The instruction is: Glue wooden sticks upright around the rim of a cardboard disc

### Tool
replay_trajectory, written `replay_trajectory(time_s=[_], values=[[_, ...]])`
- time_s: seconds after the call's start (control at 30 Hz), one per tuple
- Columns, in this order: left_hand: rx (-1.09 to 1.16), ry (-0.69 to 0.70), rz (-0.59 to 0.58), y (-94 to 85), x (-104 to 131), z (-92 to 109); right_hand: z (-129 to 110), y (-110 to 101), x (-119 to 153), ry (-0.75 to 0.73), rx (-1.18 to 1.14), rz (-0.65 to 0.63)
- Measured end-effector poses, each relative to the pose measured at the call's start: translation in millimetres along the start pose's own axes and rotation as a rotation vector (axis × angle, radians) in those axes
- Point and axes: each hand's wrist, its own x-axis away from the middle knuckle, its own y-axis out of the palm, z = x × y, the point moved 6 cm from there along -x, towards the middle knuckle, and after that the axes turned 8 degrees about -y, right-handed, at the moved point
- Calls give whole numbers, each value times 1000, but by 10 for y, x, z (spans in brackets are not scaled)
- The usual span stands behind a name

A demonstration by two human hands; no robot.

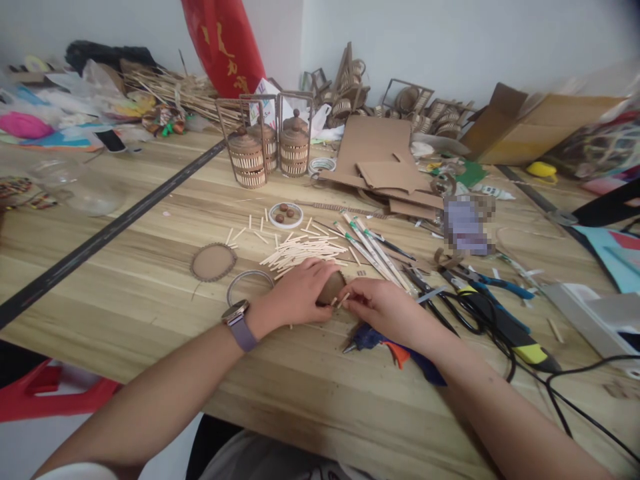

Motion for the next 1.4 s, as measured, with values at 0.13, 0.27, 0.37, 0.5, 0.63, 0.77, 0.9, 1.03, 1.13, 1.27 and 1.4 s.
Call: replay_trajectory(time_s=[0.13, 0.27, 0.37, 0.5, 0.63, 0.77, 0.9, 1.03, 1.13, 1.27, 1.4], values=[[1, 5, -1, 5, -3, -6, 3, 30, -32, 12, 44, -11], [9, -7, -4, 1, -4, -6, -9, 45, -47, 16, 53, -19], [11, -12, -9, 2, -3, -5, -24, 47, -47, 9, 54, -20], [12, -15, -6, 6, -4, -12, -37, 50, -49, -24, 48, -10], [14, -10, -10, 4, -7, -6, -44, 54, -54, -72, 51, 11], [9, -13, -16, -4, -7, 1, -52, 55, -51, -111, 75, 32], [11, -1, -17, -14, -7, 12, -68, 51, -36, -138, 113, 51], [13, -3, -27, -18, -10, 20, -71, 47, -27, -134, 134, 62], [13, -6, -27, -23, -11, 25, -76, 47, -27, -133, 146, 61], [17, -14, -28, -24, -12, 21, -84, 48, -25, -124, 189, 60], [25, -2, -26, -22, -9, 17, -85, 44, -17, -116, 231, 62]])
